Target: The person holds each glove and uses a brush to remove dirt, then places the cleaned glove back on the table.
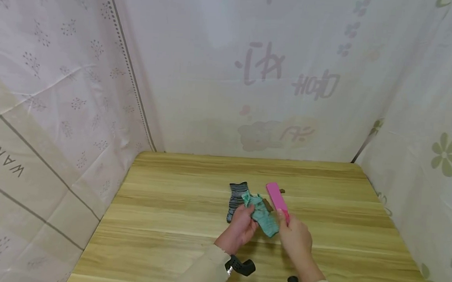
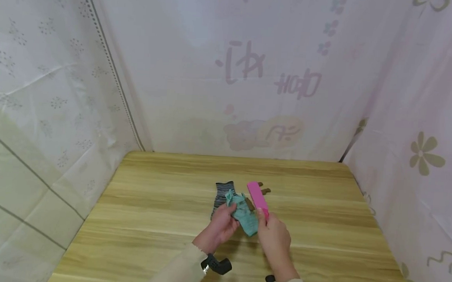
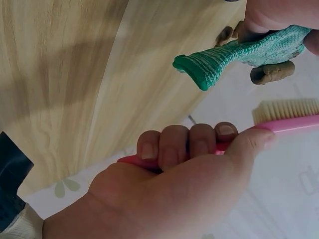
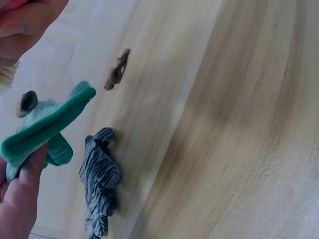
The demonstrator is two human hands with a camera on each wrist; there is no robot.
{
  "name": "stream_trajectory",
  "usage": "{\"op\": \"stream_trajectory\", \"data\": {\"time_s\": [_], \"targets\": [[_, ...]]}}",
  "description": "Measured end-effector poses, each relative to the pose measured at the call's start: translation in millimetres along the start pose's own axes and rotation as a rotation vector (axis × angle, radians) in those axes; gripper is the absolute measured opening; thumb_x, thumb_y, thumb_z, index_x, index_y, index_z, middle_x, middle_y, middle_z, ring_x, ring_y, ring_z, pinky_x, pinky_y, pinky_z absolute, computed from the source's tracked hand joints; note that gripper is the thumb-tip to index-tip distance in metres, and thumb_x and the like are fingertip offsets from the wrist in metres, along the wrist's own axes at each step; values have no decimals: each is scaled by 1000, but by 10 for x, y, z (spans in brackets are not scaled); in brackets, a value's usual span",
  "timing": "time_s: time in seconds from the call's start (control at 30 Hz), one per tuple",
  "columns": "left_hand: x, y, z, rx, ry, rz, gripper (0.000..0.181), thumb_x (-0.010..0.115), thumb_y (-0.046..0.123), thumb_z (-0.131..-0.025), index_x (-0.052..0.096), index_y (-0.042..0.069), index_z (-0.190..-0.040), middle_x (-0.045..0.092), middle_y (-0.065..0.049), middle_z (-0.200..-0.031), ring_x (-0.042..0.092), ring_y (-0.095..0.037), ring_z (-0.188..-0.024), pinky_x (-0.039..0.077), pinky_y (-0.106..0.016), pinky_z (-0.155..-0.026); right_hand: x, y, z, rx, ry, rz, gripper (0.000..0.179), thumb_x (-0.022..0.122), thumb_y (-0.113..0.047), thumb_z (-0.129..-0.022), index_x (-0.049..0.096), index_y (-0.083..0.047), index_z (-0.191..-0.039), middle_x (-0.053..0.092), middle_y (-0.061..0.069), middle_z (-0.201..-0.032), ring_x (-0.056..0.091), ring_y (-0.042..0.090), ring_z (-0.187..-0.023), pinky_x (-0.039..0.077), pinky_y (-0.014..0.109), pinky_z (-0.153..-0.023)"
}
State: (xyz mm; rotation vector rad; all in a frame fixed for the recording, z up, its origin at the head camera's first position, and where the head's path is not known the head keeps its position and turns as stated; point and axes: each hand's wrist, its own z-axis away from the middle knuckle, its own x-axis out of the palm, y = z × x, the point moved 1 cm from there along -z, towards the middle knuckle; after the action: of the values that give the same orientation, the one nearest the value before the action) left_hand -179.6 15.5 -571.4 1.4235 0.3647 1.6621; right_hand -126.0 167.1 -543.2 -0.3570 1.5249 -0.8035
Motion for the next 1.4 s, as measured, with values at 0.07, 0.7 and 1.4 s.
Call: {"op": "stream_trajectory", "data": {"time_s": [0.07, 0.7, 1.4], "targets": [[11, 2, -6, 2, 2, 1, 31, 31, 17, -112, 39, 0, -138, 56, -6, -123, 58, -13, -115, 48, -32, -105, 13, -24, 15, -13, 5, 8, 64, 32, -65, -103, 50, -10, -77, 44, 3, -61, 42, 18, -53, 31, 31, -47], [77, -49, 14, 1, -33, 6, 33, 29, 15, -112, 35, 1, -141, 55, -8, -130, 56, -17, -122, 44, -38, -110, 41, 55, 3, -9, 25, 79, 61, 34, -62, -104, 52, -11, -77, 46, 5, -62, 45, 21, -56, 31, 32, -48], [140, -91, 32, -1, -47, 21, 35, 31, 14, -111, 32, -2, -143, 53, -13, -137, 52, -22, -129, 40, -42, -115, -15, 134, -64, 44, 1, 98, 61, 34, -60, -105, 52, -8, -79, 46, 6, -63, 45, 21, -54, 32, 32, -46]]}}
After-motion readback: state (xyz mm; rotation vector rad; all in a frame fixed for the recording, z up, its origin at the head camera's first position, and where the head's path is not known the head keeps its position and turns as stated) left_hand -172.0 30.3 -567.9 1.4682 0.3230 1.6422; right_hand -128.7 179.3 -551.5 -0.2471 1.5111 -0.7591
